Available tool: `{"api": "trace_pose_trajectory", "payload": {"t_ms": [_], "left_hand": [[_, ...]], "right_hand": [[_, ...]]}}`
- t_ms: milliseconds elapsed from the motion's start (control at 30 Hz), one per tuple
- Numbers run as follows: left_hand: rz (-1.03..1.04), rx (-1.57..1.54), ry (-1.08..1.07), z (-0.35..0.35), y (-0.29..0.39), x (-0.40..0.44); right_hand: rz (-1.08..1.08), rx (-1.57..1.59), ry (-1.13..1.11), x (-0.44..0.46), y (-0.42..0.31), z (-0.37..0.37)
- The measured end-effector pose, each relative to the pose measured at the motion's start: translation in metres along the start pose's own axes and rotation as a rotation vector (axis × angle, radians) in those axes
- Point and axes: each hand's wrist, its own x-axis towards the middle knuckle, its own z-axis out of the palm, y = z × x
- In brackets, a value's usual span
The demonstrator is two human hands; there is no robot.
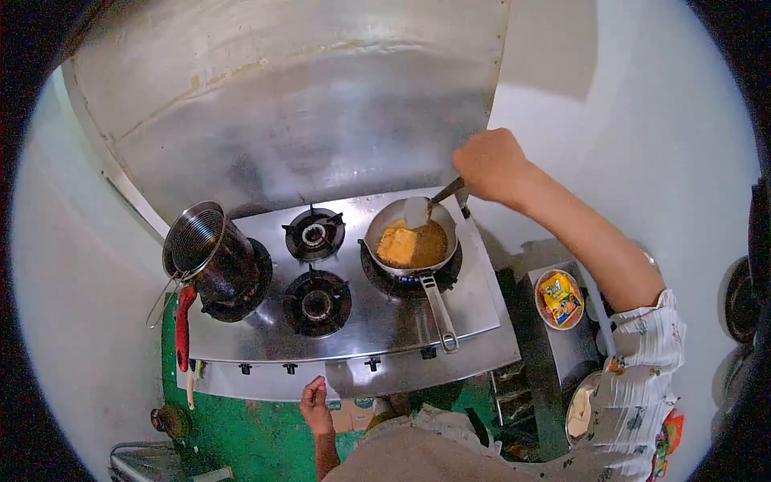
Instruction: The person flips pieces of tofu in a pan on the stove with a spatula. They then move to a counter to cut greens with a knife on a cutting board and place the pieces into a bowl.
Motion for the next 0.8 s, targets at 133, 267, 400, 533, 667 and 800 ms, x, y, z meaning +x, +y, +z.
{"api": "trace_pose_trajectory", "payload": {"t_ms": [133,267,400,533,667,800], "left_hand": [[0.009,-0.012,0.014,-0.005,-0.007,-0.001],[0.001,-0.001,0.04,-0.006,-0.003,-0.003],[-0.011,0.026,0.047,-0.007,-0.006,-0.003],[-0.013,0.002,0.035,-0.005,-0.012,0.0],[-0.065,-0.003,0.053,0.001,-0.008,-0.003],[-0.038,0.001,0.024,0.0,-0.012,-0.003]], "right_hand": [[-0.064,-0.016,0.11,-0.008,-0.021,0.015],[-0.15,-0.111,0.222,-0.017,-0.035,0.033],[-0.307,-0.159,0.469,-0.02,-0.03,0.049],[-0.423,-0.261,0.444,-0.027,-0.021,0.041],[-0.562,-0.134,0.478,-0.034,-0.004,0.028],[-0.582,-0.109,0.455,-0.036,-0.004,0.029]]}}
